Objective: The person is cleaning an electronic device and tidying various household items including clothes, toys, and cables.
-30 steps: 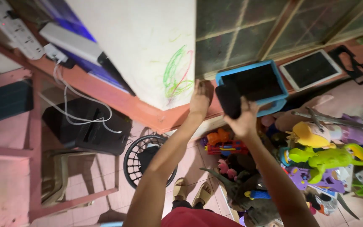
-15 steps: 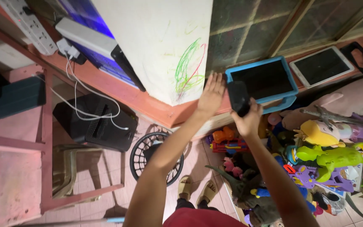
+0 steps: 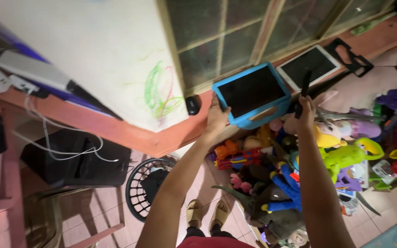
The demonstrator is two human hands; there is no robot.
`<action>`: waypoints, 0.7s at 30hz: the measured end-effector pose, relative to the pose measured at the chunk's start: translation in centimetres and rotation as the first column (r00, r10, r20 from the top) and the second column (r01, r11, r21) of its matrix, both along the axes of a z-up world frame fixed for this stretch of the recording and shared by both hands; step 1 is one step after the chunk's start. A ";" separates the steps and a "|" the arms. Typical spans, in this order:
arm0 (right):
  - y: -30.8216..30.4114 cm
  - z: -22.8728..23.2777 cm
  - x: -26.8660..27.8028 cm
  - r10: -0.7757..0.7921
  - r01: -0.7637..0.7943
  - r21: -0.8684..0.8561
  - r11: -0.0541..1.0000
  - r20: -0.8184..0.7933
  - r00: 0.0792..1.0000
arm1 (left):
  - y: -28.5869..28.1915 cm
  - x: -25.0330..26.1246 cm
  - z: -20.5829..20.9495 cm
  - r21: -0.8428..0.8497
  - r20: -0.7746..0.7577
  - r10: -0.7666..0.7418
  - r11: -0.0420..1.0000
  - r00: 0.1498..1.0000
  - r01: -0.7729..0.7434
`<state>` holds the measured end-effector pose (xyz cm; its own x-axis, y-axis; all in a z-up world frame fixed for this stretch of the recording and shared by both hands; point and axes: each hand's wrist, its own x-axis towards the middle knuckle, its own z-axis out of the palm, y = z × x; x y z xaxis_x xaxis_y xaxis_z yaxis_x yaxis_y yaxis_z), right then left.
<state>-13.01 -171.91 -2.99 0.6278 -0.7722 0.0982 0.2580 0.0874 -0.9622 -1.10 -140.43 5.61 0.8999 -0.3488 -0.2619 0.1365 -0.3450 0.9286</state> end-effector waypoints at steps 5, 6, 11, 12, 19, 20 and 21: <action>-2.2 2.4 0.8 0.175 -0.172 0.037 0.984 -0.080 0.981 | -2.6 1.0 -6.1 -0.102 0.284 0.067 0.994 0.956 -0.039; -2.5 2.5 1.2 0.189 -0.186 0.042 0.982 -0.092 0.978 | -2.8 1.1 -6.5 -0.085 0.381 0.062 0.996 0.923 -0.032; -5.5 1.0 1.7 0.209 -0.201 0.084 0.976 -0.097 0.973 | -4.9 1.2 -8.0 -0.042 0.441 0.099 0.995 0.892 -0.090; -6.5 -0.1 1.9 0.260 -0.259 0.091 0.962 0.000 0.966 | -5.3 1.6 -10.0 -0.038 0.707 0.102 0.994 0.699 -0.106; -1.8 4.9 2.5 -0.097 -0.114 -0.397 0.911 -0.474 0.875 | -3.2 1.0 -2.4 0.007 0.169 0.043 0.999 0.985 -0.045; 0.1 5.8 2.3 -0.178 -0.135 -0.594 0.793 -0.438 0.881 | -2.9 1.4 -3.1 0.095 0.323 -0.008 0.995 0.946 -0.024; 2.1 6.8 1.9 -0.249 -0.149 -0.759 0.634 -0.383 0.890 | -2.6 1.8 -3.9 0.188 0.461 -0.076 0.982 0.884 -0.014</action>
